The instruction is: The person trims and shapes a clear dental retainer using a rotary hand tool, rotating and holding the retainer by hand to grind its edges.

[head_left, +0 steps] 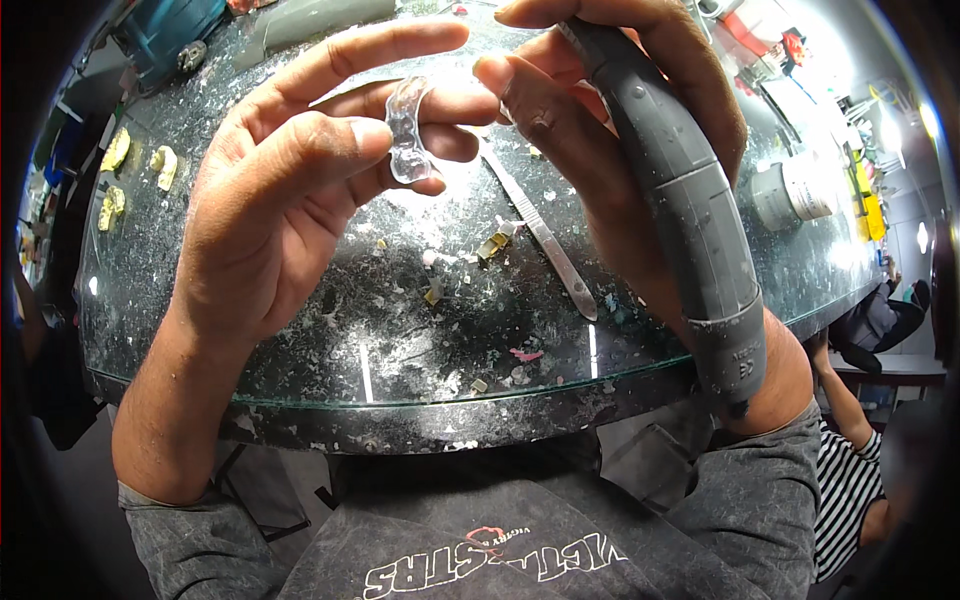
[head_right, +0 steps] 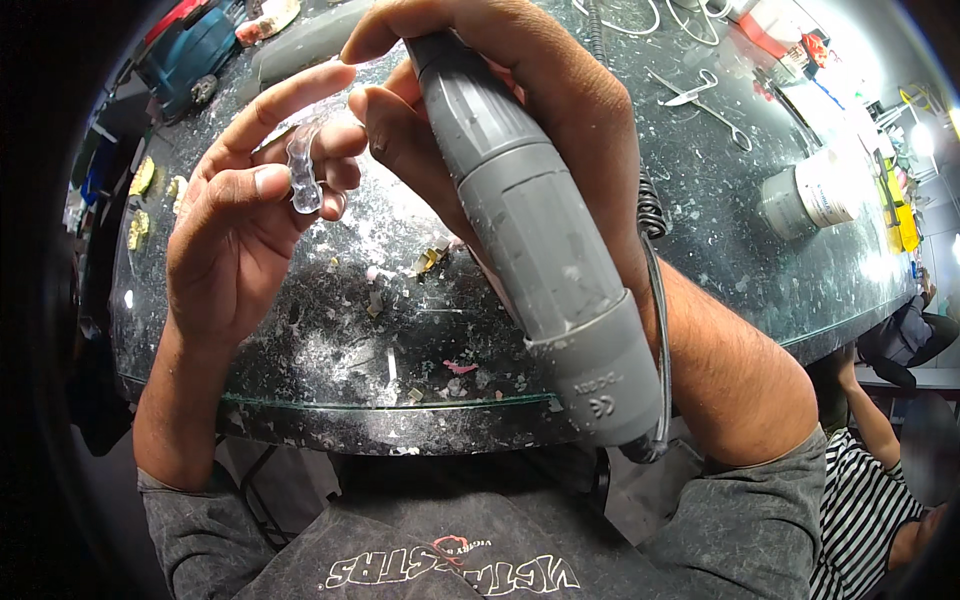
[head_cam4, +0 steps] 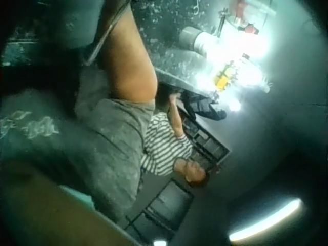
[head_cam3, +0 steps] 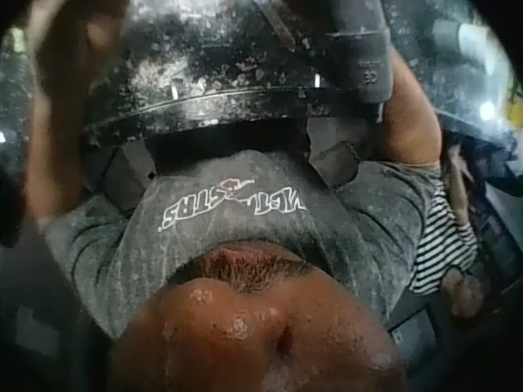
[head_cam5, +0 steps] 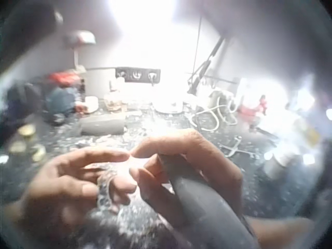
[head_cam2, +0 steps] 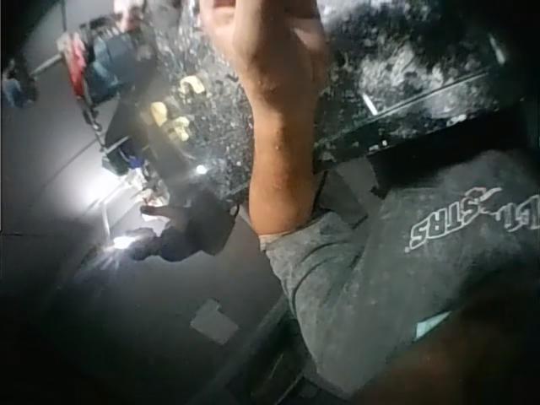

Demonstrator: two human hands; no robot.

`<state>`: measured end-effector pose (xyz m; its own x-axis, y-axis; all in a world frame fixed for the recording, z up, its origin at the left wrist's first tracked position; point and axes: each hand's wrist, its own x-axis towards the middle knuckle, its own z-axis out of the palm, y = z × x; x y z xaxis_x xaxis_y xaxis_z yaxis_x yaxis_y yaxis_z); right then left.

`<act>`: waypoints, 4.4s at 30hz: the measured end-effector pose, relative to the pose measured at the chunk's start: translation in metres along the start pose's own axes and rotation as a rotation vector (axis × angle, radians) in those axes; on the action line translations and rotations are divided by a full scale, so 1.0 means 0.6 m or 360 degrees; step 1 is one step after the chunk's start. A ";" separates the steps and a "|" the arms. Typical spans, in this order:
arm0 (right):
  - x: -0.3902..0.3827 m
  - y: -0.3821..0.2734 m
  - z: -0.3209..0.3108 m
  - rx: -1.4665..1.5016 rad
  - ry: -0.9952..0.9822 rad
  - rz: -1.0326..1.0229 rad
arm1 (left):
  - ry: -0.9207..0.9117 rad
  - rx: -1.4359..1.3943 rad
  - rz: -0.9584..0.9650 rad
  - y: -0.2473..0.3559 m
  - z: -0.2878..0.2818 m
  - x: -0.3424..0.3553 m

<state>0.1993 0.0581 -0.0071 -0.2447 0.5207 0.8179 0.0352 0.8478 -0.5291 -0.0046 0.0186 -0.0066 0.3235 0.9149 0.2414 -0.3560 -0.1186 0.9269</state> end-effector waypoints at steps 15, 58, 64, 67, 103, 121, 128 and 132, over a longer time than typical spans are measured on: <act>0.031 -0.085 0.084 -0.0605 0.0663 0.0384 | 0.0060 -0.0634 -0.0278 0.011 -0.002 -0.009; 0.011 -0.030 0.048 -0.0226 0.0333 -0.0198 | 0.0237 -0.0214 -0.0192 0.011 0.020 -0.007; 0.012 -0.017 0.044 -0.0173 0.0282 -0.0278 | 0.0197 -0.0313 -0.0144 0.007 0.014 -0.009; 0.013 -0.013 0.042 -0.0150 0.0257 -0.0320 | 0.0216 -0.0328 -0.0156 0.007 0.015 -0.009; 0.002 0.014 0.055 0.0540 0.0250 -0.0576 | 0.0103 0.0154 0.0156 -0.003 -0.002 -0.005; -0.001 0.005 0.031 0.0089 0.0077 -0.0263 | 0.0219 -0.0383 -0.0137 0.009 0.010 -0.009; -0.002 -0.002 0.025 0.0095 -0.0025 -0.0237 | 0.0239 -0.0288 -0.0103 0.005 0.012 -0.009; 0.001 -0.001 0.023 0.0074 -0.0053 -0.0296 | 0.0246 -0.0207 -0.0075 0.001 0.008 -0.007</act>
<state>0.1858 0.0567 -0.0093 -0.2751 0.3510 0.8950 -0.0584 0.9231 -0.3800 -0.0022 0.0128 -0.0055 0.2079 0.9677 0.1424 -0.4573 -0.0325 0.8887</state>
